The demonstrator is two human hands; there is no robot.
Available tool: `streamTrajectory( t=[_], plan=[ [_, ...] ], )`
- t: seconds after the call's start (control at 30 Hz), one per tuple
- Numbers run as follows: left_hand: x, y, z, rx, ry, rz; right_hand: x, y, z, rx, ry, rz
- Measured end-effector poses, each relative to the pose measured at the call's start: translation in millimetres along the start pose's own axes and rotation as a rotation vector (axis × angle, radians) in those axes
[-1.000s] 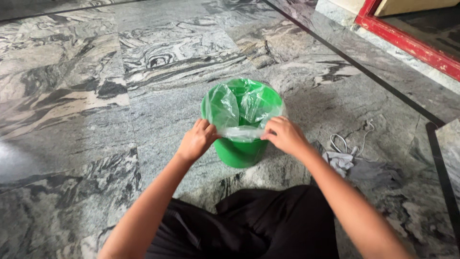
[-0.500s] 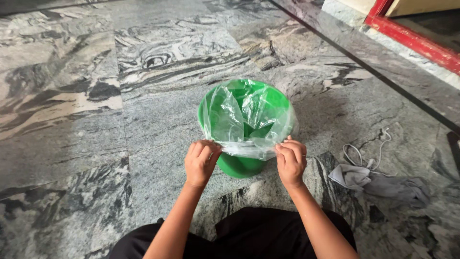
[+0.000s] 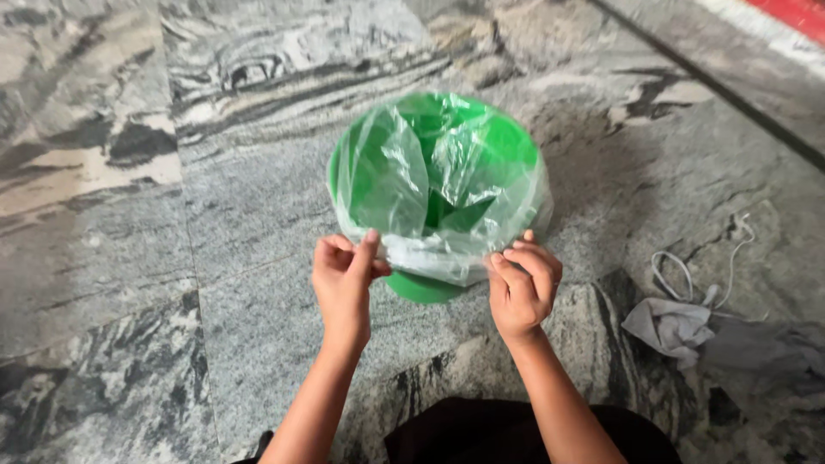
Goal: The person sits on the floor and lines a green bucket with a clear plastic bag. They smooth the bag inside the bucket, tuck the edges over the rim, and adjust the lining to fit properly before moving the bucket to a corner.
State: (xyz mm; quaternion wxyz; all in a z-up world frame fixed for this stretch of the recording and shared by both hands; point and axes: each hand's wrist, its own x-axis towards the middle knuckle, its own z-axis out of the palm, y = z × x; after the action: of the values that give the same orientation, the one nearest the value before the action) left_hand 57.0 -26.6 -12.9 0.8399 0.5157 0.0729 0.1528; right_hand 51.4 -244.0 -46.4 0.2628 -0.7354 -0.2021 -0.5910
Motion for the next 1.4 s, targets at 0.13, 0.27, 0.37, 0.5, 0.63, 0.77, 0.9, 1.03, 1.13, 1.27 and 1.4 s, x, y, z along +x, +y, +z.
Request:
streamTrajectory(
  t=[0.13,0.27,0.37,0.5,0.63,0.77,0.9,1.03,1.13,1.27,1.4],
  plan=[
    [7.5,14.6,-6.6,0.012,-0.079,-0.294,1.0,-0.1,4.7,0.023,-0.022,-0.008],
    [7.1,2.4,-16.8,-0.039,-0.151,-0.238,-10.3,3.3,4.1,0.008,-0.053,0.023],
    [8.8,-17.9,-24.2,-0.237,-0.243,-0.151,-24.9,7.6,6.7,0.027,-0.049,0.059],
    [15.6,-33.4,-33.2,-0.368,-0.324,-0.164,-42.1,10.6,13.6,0.034,-0.108,0.068],
    [21.4,-42.0,-41.3,-0.304,-0.335,-0.177,-42.0,15.2,14.0,0.001,-0.111,0.027],
    [25.6,-52.9,-48.4,-0.295,-0.364,-0.140,-36.3,12.6,11.8,-0.057,-0.115,-0.001],
    [25.6,-60.0,-51.8,-0.279,-0.339,-0.132,-24.5,7.3,6.9,0.011,-0.154,0.014],
    [23.4,-55.6,-51.2,-0.230,-0.286,-0.143,9.7,-9.0,-6.3,0.230,-0.129,0.168],
    [17.2,-48.2,-45.8,-0.234,-0.258,-0.171,48.7,-24.7,-21.0,0.179,-0.355,0.227],
    [11.8,-24.0,-31.9,-0.178,-0.217,-0.310,75.7,-39.8,-26.6,0.041,-0.538,0.181],
    [3.9,1.6,-17.5,-0.075,-0.220,-0.472,52.6,-36.0,-18.8,0.051,-0.413,0.263]
  ],
)
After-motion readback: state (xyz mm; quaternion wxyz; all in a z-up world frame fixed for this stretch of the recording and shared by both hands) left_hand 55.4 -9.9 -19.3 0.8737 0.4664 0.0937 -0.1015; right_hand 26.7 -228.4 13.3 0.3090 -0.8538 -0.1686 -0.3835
